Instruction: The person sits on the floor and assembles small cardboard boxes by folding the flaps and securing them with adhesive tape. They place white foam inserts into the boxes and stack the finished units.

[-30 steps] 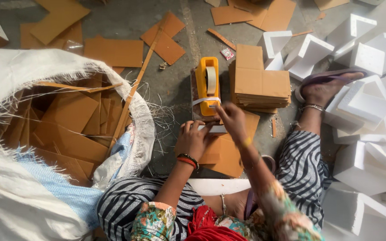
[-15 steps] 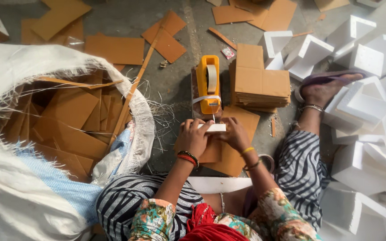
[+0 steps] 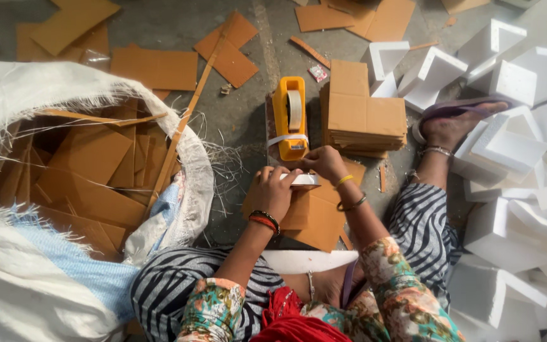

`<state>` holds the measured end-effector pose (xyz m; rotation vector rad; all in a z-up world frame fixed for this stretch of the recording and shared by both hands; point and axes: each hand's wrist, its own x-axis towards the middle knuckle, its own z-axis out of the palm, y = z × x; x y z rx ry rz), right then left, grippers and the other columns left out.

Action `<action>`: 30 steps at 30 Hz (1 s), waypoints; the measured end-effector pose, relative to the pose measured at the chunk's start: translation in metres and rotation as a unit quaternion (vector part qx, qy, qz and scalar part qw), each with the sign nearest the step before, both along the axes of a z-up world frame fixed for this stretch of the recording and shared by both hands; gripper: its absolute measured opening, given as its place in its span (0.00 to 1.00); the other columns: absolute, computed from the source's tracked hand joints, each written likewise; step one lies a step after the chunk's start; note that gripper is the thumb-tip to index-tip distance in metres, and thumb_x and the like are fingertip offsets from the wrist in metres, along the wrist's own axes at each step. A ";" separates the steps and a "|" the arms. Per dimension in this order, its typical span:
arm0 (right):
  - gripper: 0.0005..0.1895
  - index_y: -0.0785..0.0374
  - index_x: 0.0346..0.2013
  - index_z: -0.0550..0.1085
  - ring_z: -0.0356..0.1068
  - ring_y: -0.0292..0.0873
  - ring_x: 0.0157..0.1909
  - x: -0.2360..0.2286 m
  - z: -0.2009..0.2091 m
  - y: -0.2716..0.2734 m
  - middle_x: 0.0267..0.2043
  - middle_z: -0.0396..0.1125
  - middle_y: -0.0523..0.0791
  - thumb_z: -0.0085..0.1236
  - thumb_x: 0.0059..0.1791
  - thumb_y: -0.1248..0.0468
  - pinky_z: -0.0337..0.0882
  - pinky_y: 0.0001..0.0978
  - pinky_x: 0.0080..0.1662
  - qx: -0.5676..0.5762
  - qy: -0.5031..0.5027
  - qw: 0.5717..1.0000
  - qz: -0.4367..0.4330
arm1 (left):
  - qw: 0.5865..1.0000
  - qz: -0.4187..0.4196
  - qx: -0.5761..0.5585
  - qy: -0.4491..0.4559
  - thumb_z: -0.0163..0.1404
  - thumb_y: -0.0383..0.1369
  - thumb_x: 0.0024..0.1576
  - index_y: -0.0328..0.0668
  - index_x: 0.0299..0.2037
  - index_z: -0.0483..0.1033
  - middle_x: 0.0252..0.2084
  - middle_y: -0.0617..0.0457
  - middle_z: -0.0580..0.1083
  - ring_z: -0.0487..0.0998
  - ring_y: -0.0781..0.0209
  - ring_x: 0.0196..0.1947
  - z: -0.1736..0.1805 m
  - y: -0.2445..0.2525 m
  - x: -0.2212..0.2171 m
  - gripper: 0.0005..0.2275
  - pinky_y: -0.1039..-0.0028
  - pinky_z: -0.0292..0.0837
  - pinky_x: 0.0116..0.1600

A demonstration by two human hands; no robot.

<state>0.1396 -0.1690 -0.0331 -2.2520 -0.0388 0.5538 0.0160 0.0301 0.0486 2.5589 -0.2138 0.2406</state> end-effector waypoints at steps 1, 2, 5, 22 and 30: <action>0.16 0.62 0.42 0.84 0.77 0.35 0.36 -0.010 -0.002 -0.007 0.37 0.80 0.45 0.65 0.47 0.54 0.76 0.28 0.39 0.034 0.038 0.999 0.015 | 1.000 -0.011 0.016 -0.023 0.53 0.28 0.58 0.62 0.53 0.81 0.47 0.61 0.76 0.71 0.54 0.54 0.001 -0.001 -0.004 0.16 0.60 0.64 0.65; 0.16 0.60 0.44 0.83 0.77 0.35 0.38 -0.015 -0.001 -0.016 0.40 0.80 0.45 0.65 0.47 0.55 0.76 0.29 0.40 0.068 0.070 0.995 0.030 | 0.998 -0.030 0.020 -0.048 0.52 0.29 0.58 0.63 0.54 0.81 0.47 0.61 0.76 0.72 0.55 0.54 0.003 -0.002 -0.004 0.15 0.57 0.63 0.66; 0.17 0.64 0.49 0.81 0.74 0.38 0.52 -0.048 0.003 -0.044 0.59 0.74 0.45 0.58 0.53 0.56 0.74 0.31 0.51 0.187 0.050 0.979 0.066 | 0.988 -0.095 0.031 -0.120 0.51 0.32 0.58 0.63 0.54 0.81 0.49 0.60 0.75 0.72 0.56 0.55 0.011 -0.007 -0.019 0.15 0.51 0.60 0.68; 0.20 0.64 0.58 0.73 0.69 0.38 0.52 -0.106 0.041 -0.080 0.51 0.72 0.44 0.59 0.54 0.59 0.71 0.31 0.53 0.337 0.048 0.939 -0.050 | 0.919 -0.143 -0.367 -0.028 0.43 0.41 0.68 0.51 0.78 0.44 0.69 0.30 0.59 0.67 0.31 0.58 -0.011 0.009 -0.020 0.29 0.44 0.68 0.55; 0.12 0.61 0.48 0.78 0.67 0.35 0.34 0.016 0.044 0.032 0.32 0.69 0.43 0.60 0.54 0.57 0.72 0.31 0.39 0.176 -0.050 0.980 -0.072 | 0.911 0.040 -0.392 0.125 0.45 0.46 0.67 0.55 0.69 0.57 0.61 0.43 0.74 0.81 0.52 0.44 -0.070 -0.004 -0.020 0.22 0.60 0.76 0.42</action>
